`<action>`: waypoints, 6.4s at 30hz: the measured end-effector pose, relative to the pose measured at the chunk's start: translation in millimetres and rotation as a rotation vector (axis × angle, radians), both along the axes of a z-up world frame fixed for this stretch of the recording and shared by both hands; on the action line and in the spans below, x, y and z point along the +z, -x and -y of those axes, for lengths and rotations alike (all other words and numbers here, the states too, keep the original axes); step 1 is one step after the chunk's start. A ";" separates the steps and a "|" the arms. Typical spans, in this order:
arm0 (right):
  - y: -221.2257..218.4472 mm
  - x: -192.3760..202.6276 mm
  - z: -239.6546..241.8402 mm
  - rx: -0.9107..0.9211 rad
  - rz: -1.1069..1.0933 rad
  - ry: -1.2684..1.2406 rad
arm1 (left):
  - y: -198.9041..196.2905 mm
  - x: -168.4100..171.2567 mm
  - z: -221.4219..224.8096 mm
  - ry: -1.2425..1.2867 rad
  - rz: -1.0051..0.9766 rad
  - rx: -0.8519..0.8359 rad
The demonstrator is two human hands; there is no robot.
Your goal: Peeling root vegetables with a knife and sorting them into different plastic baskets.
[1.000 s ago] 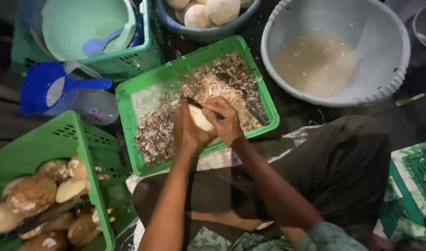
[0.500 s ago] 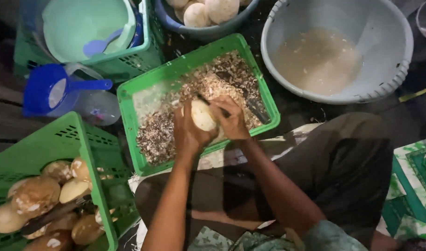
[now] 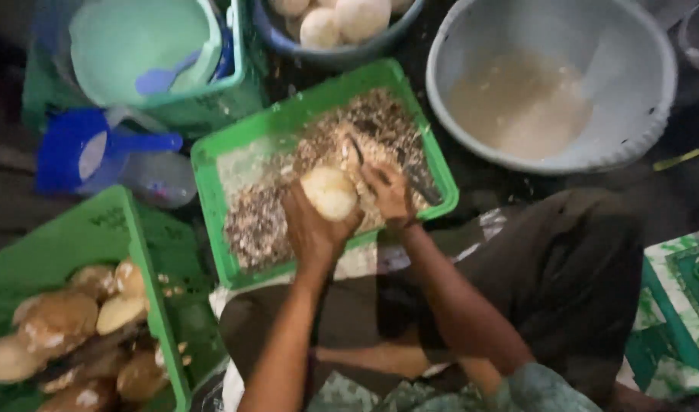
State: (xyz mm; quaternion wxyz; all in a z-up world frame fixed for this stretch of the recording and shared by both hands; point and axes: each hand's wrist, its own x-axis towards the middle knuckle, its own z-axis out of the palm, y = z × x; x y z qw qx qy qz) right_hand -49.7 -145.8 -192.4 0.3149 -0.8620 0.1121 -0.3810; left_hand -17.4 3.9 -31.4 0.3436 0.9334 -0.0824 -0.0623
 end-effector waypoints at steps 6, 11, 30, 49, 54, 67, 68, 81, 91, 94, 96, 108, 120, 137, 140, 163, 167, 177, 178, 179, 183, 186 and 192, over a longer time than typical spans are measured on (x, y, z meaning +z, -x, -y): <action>-0.3 40.4 7.9 0.000 -0.204 -1.052 | -25.2 18.6 -6.0 -0.035 0.008 -0.424; 4.6 83.3 -19.6 0.141 0.141 -0.500 | -7.8 -14.5 2.4 -0.022 0.121 -0.172; 14.9 103.2 -31.2 0.291 0.235 -0.363 | 6.1 -40.7 11.7 0.078 0.515 0.003; 8.0 64.1 4.4 -0.054 0.091 -1.052 | -20.8 2.4 2.0 0.064 0.242 -0.247; 7.6 73.2 -8.7 0.057 0.156 -0.828 | -41.5 -8.3 -17.9 0.253 0.331 -0.571; 1.6 98.9 -21.8 0.225 0.058 -0.475 | -20.9 20.7 -10.9 0.217 0.270 -0.603; -12.3 83.7 -4.4 0.221 0.079 -0.532 | -27.5 17.4 -7.2 0.265 0.355 -0.623; -2.6 75.7 -36.9 0.114 0.203 -0.596 | -26.2 10.2 -9.2 0.317 0.214 -0.529; -16.1 47.1 -28.4 -0.117 0.044 -0.656 | -40.4 15.5 27.5 0.281 0.355 -0.444; 3.1 36.1 -54.6 -0.095 -0.005 -0.712 | -13.0 11.6 -6.4 0.247 0.411 -0.444; -10.5 50.3 -28.9 -0.063 0.122 -0.686 | -28.8 23.5 15.0 0.288 0.603 -0.504; -6.7 105.8 -33.8 0.024 0.149 -0.338 | -15.3 -13.2 -9.6 0.277 0.476 -0.372; -4.9 110.4 -35.1 0.314 0.121 -0.217 | -15.2 -19.7 5.3 0.327 0.631 -0.193; -4.7 69.4 -19.5 0.097 0.031 -0.778 | -16.6 -6.2 2.9 0.232 0.222 -0.204; 13.3 81.0 -30.6 0.008 0.036 -1.027 | -30.9 -30.4 -26.3 0.234 0.297 -0.404; 8.1 91.3 -25.1 -0.030 0.188 -1.226 | -58.3 -7.6 -44.4 0.123 0.171 -0.625; 12.8 101.2 -30.9 -0.016 0.178 -1.216 | -54.7 -11.8 -34.0 0.178 -0.059 -0.344; -21.1 100.8 -38.3 0.314 0.093 -0.104 | -28.3 -6.6 -24.8 0.354 0.501 -0.407; -32.1 102.0 -24.9 0.318 0.056 -0.208 | -35.3 -12.8 -28.9 0.361 0.476 -0.423; -43.3 103.6 -11.2 0.322 0.019 -0.313 | -42.6 -18.9 -32.6 0.369 0.451 -0.440; -39.0 150.5 -26.0 0.470 0.018 -0.380 | -45.4 5.9 -23.6 0.358 0.207 -0.410; -32.1 125.2 -26.9 0.381 -0.171 -0.255 | -36.0 18.9 -27.4 0.258 0.174 -0.359; -13.8 131.0 -42.6 0.384 -0.015 -0.291 | -42.3 3.6 -40.0 0.420 0.390 -0.577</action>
